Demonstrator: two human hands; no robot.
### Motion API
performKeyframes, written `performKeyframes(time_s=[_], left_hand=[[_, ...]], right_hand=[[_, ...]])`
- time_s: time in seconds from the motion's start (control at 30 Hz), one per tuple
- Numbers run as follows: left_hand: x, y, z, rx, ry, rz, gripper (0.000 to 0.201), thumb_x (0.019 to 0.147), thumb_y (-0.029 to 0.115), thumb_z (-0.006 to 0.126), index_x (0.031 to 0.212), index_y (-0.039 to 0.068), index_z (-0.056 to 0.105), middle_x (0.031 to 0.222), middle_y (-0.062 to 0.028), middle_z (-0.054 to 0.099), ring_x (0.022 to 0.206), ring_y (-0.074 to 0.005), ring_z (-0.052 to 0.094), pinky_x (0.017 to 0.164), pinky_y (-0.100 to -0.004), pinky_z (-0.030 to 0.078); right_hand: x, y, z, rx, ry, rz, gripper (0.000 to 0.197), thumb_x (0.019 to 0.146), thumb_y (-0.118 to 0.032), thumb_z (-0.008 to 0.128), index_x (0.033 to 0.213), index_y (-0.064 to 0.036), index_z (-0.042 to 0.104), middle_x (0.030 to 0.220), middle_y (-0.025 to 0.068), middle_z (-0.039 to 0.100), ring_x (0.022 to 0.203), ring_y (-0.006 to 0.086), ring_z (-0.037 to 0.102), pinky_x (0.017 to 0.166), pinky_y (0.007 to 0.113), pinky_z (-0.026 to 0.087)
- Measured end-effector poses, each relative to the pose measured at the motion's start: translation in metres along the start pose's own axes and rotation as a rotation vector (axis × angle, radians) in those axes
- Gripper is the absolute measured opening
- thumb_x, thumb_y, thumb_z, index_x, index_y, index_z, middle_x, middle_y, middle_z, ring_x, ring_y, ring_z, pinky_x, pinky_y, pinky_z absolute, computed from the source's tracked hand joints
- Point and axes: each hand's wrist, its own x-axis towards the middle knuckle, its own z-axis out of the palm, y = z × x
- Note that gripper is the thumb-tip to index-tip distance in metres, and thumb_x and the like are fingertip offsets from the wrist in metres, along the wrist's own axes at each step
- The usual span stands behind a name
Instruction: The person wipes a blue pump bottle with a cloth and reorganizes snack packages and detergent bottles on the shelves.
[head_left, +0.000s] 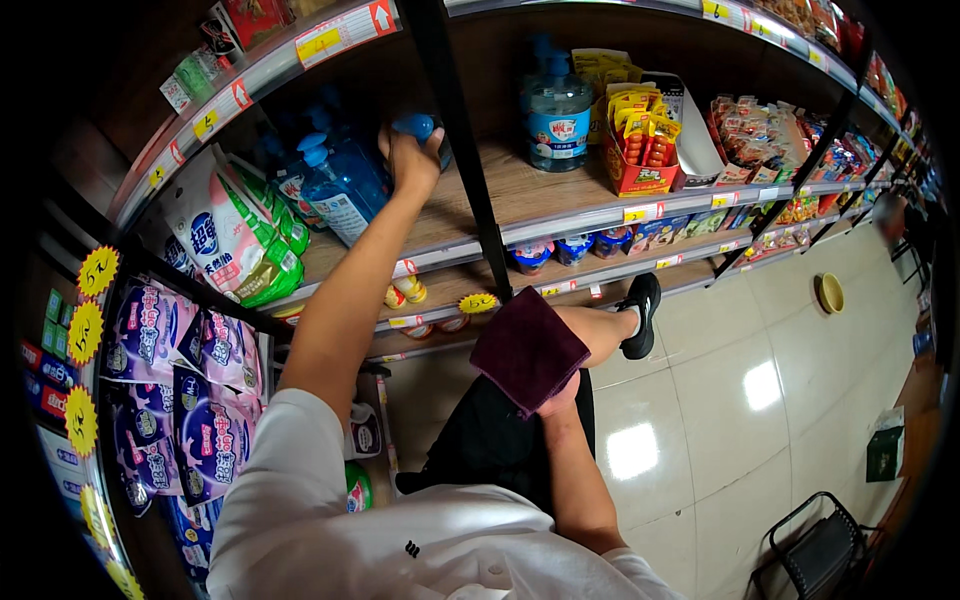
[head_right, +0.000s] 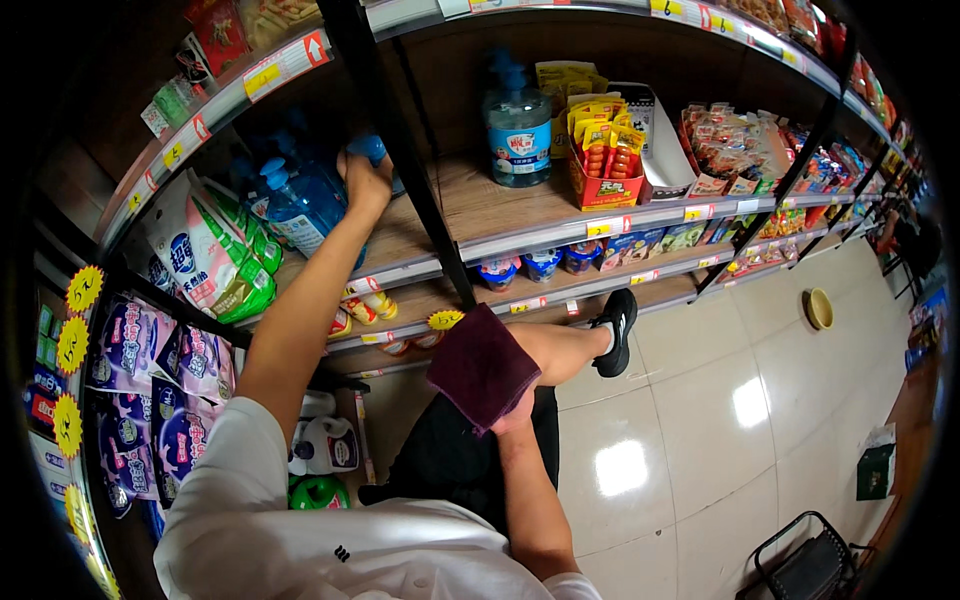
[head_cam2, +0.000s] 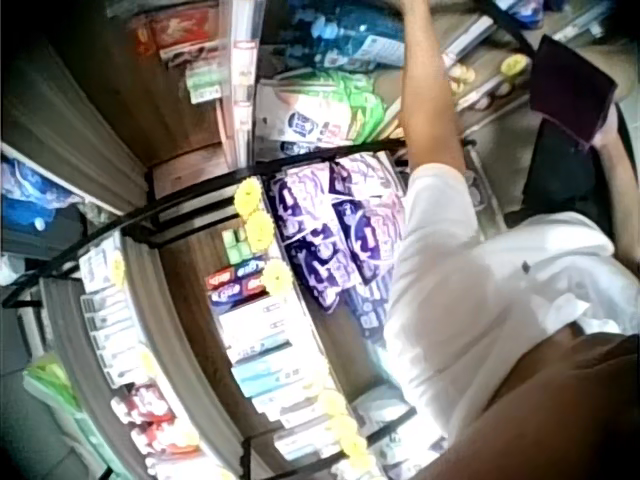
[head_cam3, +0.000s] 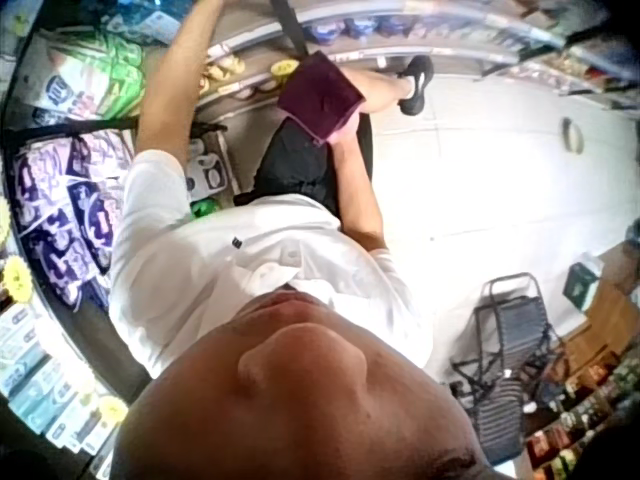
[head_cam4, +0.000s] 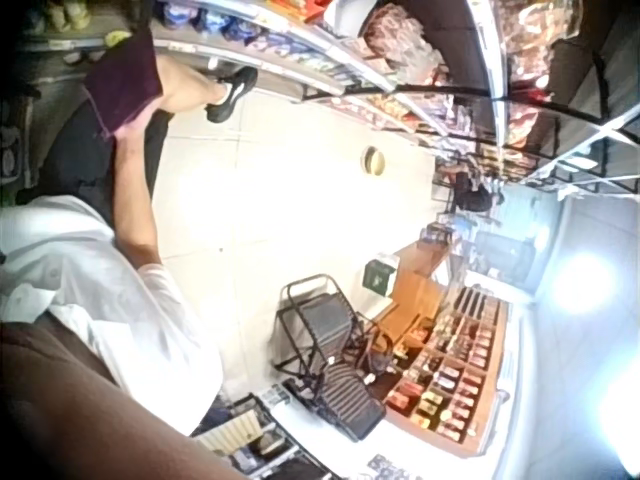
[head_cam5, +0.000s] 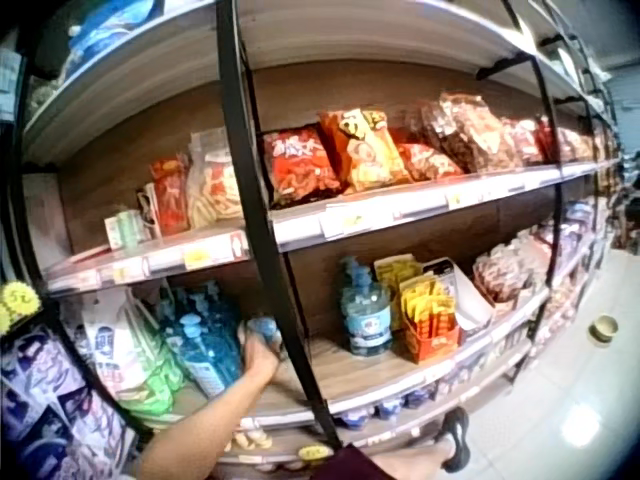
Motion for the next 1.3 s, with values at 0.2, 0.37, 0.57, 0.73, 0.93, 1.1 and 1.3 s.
performKeyframes(time_s=[0.2,0.37,0.57,0.73,0.93,1.1,1.3], left_hand=[[-0.044,0.055,-0.045,-0.003,-0.012,-0.092,0.055,0.092,0.027,0.075,0.140,0.004,0.057,0.144,-0.0175,0.058,0.149,-0.0389,0.029,0.118,-0.0510,0.029],[-0.057,0.047,-0.072,-0.111,0.080,-0.011,0.048,0.089,0.028,0.079,0.126,0.001,0.066,0.128,-0.0231,0.065,0.126,-0.0407,0.053,0.107,-0.0465,0.042],[-0.052,0.073,-0.115,-0.162,-0.067,-0.036,0.039,0.092,0.027,0.077,0.119,0.000,0.071,0.106,-0.0167,0.075,0.096,-0.0281,0.072,0.091,-0.0378,0.054],[-0.054,0.133,-0.174,-0.289,-0.172,0.028,0.032,0.092,0.023,0.077,0.115,0.000,0.072,0.111,-0.0123,0.075,0.099,-0.0196,0.071,0.092,-0.0334,0.054],[-0.074,0.161,-0.194,-0.585,-0.340,0.041,0.037,0.092,0.026,0.080,0.116,-0.001,0.069,0.113,-0.0113,0.075,0.101,-0.0168,0.069,0.093,-0.0324,0.055],[-0.114,0.166,-0.156,-0.722,-0.517,-0.103,0.038,0.093,0.020,0.079,0.121,-0.002,0.064,0.119,-0.0128,0.073,0.109,-0.0180,0.068,0.097,-0.0338,0.055],[-0.172,0.176,-0.101,-0.743,-0.497,-0.134,0.032,0.090,0.018,0.081,0.113,-0.001,0.070,0.106,-0.0102,0.075,0.098,-0.0156,0.069,0.091,-0.0321,0.055]], right_hand=[[-0.007,-0.005,0.010,-0.022,-0.065,-0.034,0.063,0.107,-0.047,0.041,0.158,-0.0090,0.040,0.161,0.0154,0.043,0.148,0.0360,0.041,0.125,0.054,0.028],[-0.012,-0.002,0.013,-0.047,-0.092,-0.035,0.063,0.107,-0.047,0.043,0.157,-0.0084,0.041,0.160,0.0154,0.044,0.147,0.0358,0.042,0.125,0.053,0.028],[-0.009,0.000,0.007,-0.051,-0.049,-0.040,0.063,0.107,-0.048,0.042,0.157,-0.0085,0.042,0.159,0.0154,0.045,0.147,0.0355,0.042,0.125,0.054,0.028],[-0.009,-0.001,0.009,-0.060,-0.046,-0.056,0.063,0.108,-0.049,0.041,0.156,-0.0091,0.043,0.159,0.0145,0.046,0.146,0.0351,0.043,0.125,0.053,0.028],[-0.024,-0.032,0.041,0.058,-0.162,-0.269,0.066,0.107,-0.053,0.043,0.156,-0.0096,0.043,0.161,0.0129,0.044,0.147,0.0351,0.041,0.125,0.053,0.028],[-0.055,-0.066,0.101,-0.150,-0.120,-0.523,0.069,0.104,-0.054,0.047,0.157,-0.0100,0.042,0.161,0.0150,0.043,0.147,0.0388,0.040,0.123,0.059,0.029],[-0.072,-0.097,0.124,-0.103,-0.175,-0.616,0.072,0.101,-0.053,0.056,0.157,-0.0097,0.041,0.161,0.0159,0.042,0.148,0.0405,0.038,0.123,0.061,0.027]])
